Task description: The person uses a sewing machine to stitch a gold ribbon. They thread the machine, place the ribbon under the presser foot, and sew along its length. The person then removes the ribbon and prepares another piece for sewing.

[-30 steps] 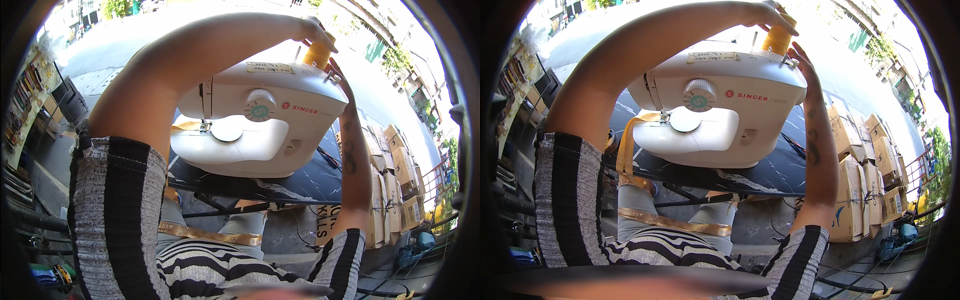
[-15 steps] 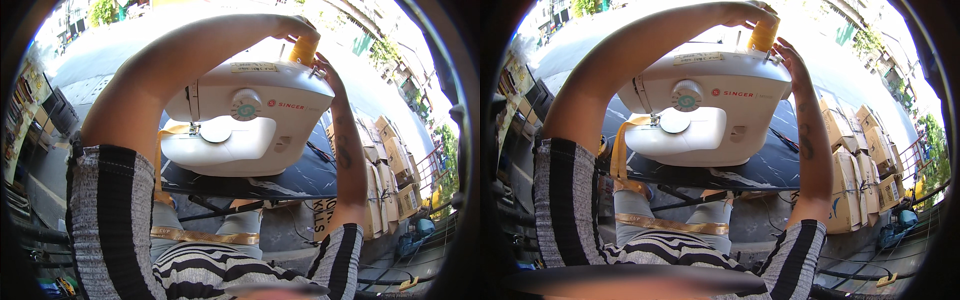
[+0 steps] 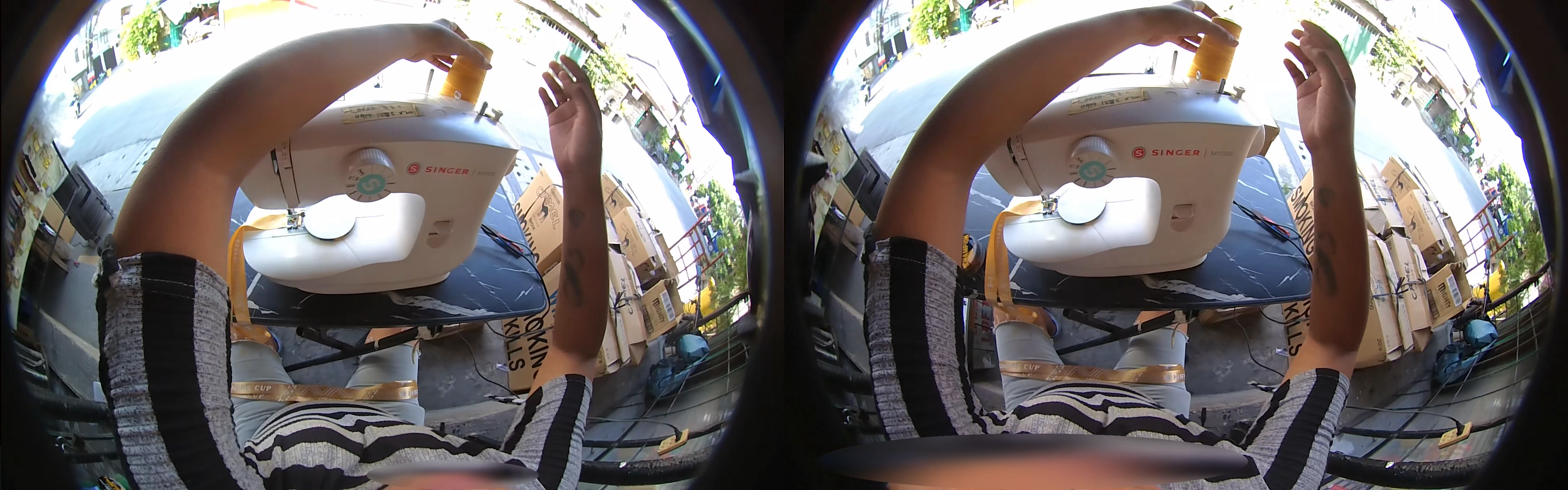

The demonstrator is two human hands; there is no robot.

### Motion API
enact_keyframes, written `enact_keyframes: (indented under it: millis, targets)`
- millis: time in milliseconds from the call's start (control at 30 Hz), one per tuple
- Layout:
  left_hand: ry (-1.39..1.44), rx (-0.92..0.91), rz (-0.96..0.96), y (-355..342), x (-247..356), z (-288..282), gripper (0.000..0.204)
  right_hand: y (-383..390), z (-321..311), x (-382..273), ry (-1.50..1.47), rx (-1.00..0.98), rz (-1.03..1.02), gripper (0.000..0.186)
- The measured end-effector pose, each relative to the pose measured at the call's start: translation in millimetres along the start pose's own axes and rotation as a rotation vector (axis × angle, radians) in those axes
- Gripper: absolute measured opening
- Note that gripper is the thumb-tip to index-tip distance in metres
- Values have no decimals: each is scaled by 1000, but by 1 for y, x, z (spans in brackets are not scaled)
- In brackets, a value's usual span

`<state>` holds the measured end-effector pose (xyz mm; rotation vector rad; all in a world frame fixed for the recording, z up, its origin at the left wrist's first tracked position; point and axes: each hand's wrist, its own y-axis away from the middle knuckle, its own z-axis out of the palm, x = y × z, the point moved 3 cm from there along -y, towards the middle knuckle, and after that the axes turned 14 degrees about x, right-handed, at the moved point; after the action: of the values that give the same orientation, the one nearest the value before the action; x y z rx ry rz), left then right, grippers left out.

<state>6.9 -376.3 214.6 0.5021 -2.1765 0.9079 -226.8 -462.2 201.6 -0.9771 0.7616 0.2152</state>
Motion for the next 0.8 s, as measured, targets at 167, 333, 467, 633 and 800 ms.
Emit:
enact_keyframes:
  millis: [167,333,467,633,800]
  targets:
    - [60,-72,32,10,4,-8,94,55,36,-95,-242,-304,-97,38]
    - [1,0,-3,7,1,0,95,98,51,-146,-370,-565,-137,40]
    - [-42,63,-45,-1,-5,6,101,119,42,-174,-145,-442,-300,28]
    - [54,-91,17,2,1,-2,89,140,36,-194,-117,-360,-246,21]
    - [77,-153,26,21,11,-17,88,97,19,-139,10,-297,-234,27]
